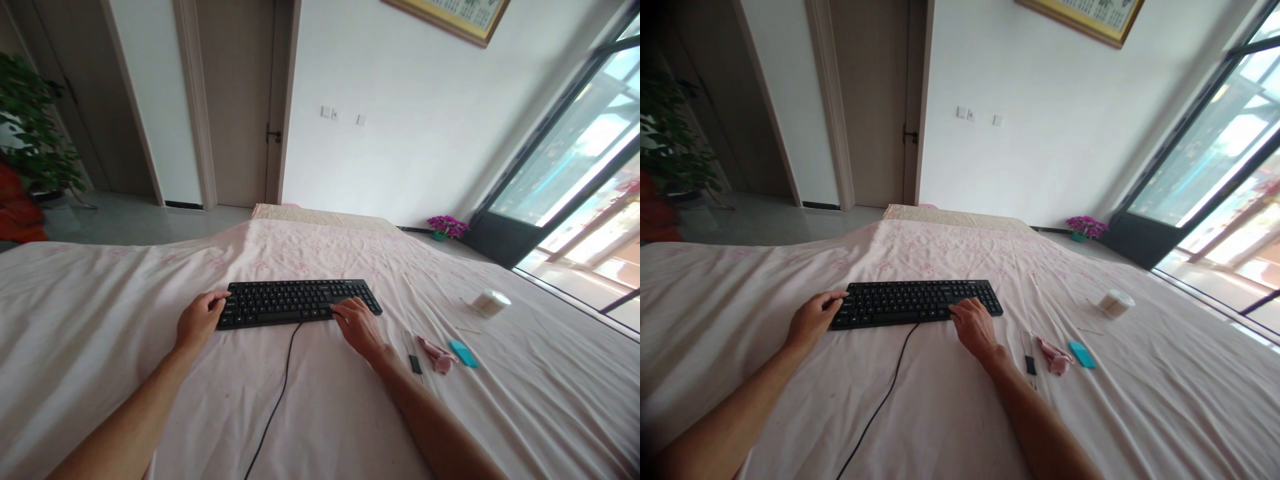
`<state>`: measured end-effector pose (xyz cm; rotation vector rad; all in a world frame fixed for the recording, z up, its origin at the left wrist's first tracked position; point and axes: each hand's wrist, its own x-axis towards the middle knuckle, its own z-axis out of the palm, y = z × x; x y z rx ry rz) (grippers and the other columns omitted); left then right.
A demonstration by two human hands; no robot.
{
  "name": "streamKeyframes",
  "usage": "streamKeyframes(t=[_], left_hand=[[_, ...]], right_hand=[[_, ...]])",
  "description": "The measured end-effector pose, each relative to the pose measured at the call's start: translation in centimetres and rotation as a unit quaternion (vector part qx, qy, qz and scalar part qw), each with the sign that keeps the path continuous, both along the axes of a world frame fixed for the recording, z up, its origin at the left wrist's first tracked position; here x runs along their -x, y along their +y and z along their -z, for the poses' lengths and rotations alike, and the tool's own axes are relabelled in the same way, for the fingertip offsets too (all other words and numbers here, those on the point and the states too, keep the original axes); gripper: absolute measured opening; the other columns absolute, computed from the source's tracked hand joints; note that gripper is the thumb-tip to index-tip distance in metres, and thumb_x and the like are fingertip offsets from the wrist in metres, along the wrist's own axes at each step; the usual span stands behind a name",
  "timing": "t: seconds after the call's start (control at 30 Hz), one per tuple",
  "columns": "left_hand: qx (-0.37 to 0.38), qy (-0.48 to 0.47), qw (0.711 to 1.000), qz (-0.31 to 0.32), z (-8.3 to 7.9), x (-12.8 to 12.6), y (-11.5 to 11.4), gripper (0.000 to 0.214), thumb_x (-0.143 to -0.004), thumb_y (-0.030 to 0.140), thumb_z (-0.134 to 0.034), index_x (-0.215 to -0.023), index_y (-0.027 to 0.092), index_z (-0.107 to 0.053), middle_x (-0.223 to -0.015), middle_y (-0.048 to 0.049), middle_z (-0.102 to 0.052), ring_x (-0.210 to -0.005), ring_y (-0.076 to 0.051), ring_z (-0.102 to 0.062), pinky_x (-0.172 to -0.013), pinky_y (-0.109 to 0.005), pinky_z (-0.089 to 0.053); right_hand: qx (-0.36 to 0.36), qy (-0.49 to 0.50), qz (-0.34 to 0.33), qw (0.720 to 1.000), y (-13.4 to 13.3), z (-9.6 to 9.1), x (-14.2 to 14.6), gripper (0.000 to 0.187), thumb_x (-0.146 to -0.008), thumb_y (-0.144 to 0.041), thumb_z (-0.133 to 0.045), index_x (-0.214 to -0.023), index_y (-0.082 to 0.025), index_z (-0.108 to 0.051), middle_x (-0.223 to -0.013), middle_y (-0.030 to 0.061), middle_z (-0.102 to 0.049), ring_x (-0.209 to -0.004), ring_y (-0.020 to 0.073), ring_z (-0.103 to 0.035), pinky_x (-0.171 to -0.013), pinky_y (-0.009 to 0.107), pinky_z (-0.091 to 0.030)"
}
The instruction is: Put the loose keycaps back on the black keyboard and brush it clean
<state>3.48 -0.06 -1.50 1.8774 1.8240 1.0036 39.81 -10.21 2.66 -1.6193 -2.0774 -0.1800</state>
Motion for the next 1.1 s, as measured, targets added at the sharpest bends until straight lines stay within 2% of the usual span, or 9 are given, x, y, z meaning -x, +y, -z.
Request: streamKeyframes(t=[0.2, 0.53, 0.63, 0.73, 0.8, 0.87, 0.93, 1.03, 1.1], left_hand=[[0.001, 0.001, 1.0, -0.004, -0.1, 0.0, -0.2, 0.031, -0.081, 0.038, -0.045, -0.103, 0.03, -0.066, -0.103, 0.0018, -0.067, -0.09, -0.018, -0.061, -0.076, -0.027, -0.045], [0.006, 0.0, 1.0, -0.005, -0.4, -0.1, -0.3, 0.031, -0.082, 0.038, -0.045, -0.103, 0.03, -0.066, -0.103, 0.0019, -0.068, -0.09, -0.018, -0.062, -0.076, -0.027, -0.045], [0.005, 0.004, 1.0, -0.005, -0.3, 0.0, -0.1, 0.031, -0.082, 0.038, -0.046, -0.103, 0.03, -0.066, -0.103, 0.0019, -0.068, -0.09, -0.018, -0.062, -0.075, -0.027, -0.045], [0.002, 0.006, 1.0, -0.011, -0.7, -0.1, -0.4, 0.03, -0.082, 0.036, -0.046, -0.103, 0.029, -0.066, -0.102, 0.0009, -0.067, -0.089, -0.019, -0.062, -0.077, -0.028, -0.047], [-0.04, 0.009, 0.999, -0.026, -1.4, -0.6, -1.1, 0.03, -0.083, 0.033, -0.046, -0.104, 0.027, -0.065, -0.106, -0.0021, -0.065, -0.094, -0.02, -0.06, -0.083, -0.03, -0.046], [-0.116, 0.003, 0.993, -0.014, -2.5, -1.9, -2.4, 0.031, -0.083, 0.031, -0.048, -0.109, 0.025, -0.063, -0.115, -0.005, -0.06, -0.108, -0.022, -0.054, -0.094, -0.033, -0.042], [-0.151, -0.057, 0.985, 0.064, -3.6, -4.0, -4.3, 0.028, -0.083, 0.032, -0.051, -0.107, 0.025, -0.064, -0.113, -0.0051, -0.06, -0.107, -0.021, -0.054, -0.094, -0.032, -0.043], [-0.084, -0.186, 0.954, 0.219, -4.9, -7.8, -7.4, 0.029, -0.083, 0.034, -0.055, -0.109, 0.024, -0.062, -0.104, -0.0041, -0.061, -0.083, -0.014, -0.06, -0.077, -0.027, -0.05], [-0.051, -0.217, 0.93, 0.291, -5.2, -10.0, -9.0, 0.03, -0.082, 0.033, -0.058, -0.111, 0.025, -0.062, -0.102, -0.0037, -0.06, -0.079, -0.012, -0.06, -0.072, -0.025, -0.051]], right_hand=[[0.029, -0.016, 0.006, 0.999, 0.8, -0.6, 0.0, 0.015, -0.086, -0.026, -0.057, -0.091, -0.025, -0.071, -0.096, 0.0033, -0.064, -0.089, 0.0179, -0.054, -0.081, 0.03, -0.041], [0.06, -0.043, -0.015, 0.997, 0.5, -1.6, -0.1, 0.008, -0.083, -0.025, -0.061, -0.089, -0.023, -0.066, -0.084, 0.0015, -0.064, -0.086, 0.0167, -0.055, -0.078, 0.028, -0.039], [0.047, 0.02, -0.053, 0.997, 0.5, -0.8, -0.4, 0.009, -0.084, -0.024, -0.059, -0.087, -0.023, -0.067, -0.084, 0.0018, -0.065, -0.088, 0.017, -0.055, -0.08, 0.029, -0.04], [0.033, 0.183, -0.025, 0.982, 0.7, 0.1, -0.8, 0.009, -0.081, -0.026, -0.06, -0.083, -0.021, -0.066, -0.085, 0.0023, -0.065, -0.084, 0.0171, -0.058, -0.079, 0.031, -0.043], [0.045, 0.328, 0.005, 0.944, 0.7, 0.6, -0.7, 0.012, -0.076, -0.031, -0.064, -0.081, -0.02, -0.065, -0.08, 0.002, -0.065, -0.075, 0.0163, -0.058, -0.072, 0.031, -0.046], [0.084, 0.473, 0.002, 0.877, 0.5, 0.7, 0.0, 0.019, -0.071, -0.034, -0.069, -0.082, -0.018, -0.064, -0.077, 0.0018, -0.064, -0.068, 0.0143, -0.058, -0.061, 0.027, -0.046], [0.144, 0.593, -0.035, 0.791, 0.1, 0.6, 1.2, 0.024, -0.07, -0.033, -0.072, -0.084, -0.017, -0.062, -0.08, 0.0027, -0.065, -0.064, 0.0118, -0.058, -0.054, 0.022, -0.044], [0.251, 0.701, -0.087, 0.662, -0.9, 0.1, 3.6, 0.027, -0.07, -0.032, -0.074, -0.087, -0.016, -0.061, -0.083, 0.0041, -0.067, -0.059, 0.0076, -0.057, -0.048, 0.016, -0.04], [0.305, 0.731, -0.104, 0.602, -1.7, -0.2, 5.1, 0.028, -0.072, -0.033, -0.075, -0.089, -0.015, -0.061, -0.083, 0.0044, -0.067, -0.055, 0.0052, -0.056, -0.045, 0.014, -0.039]])
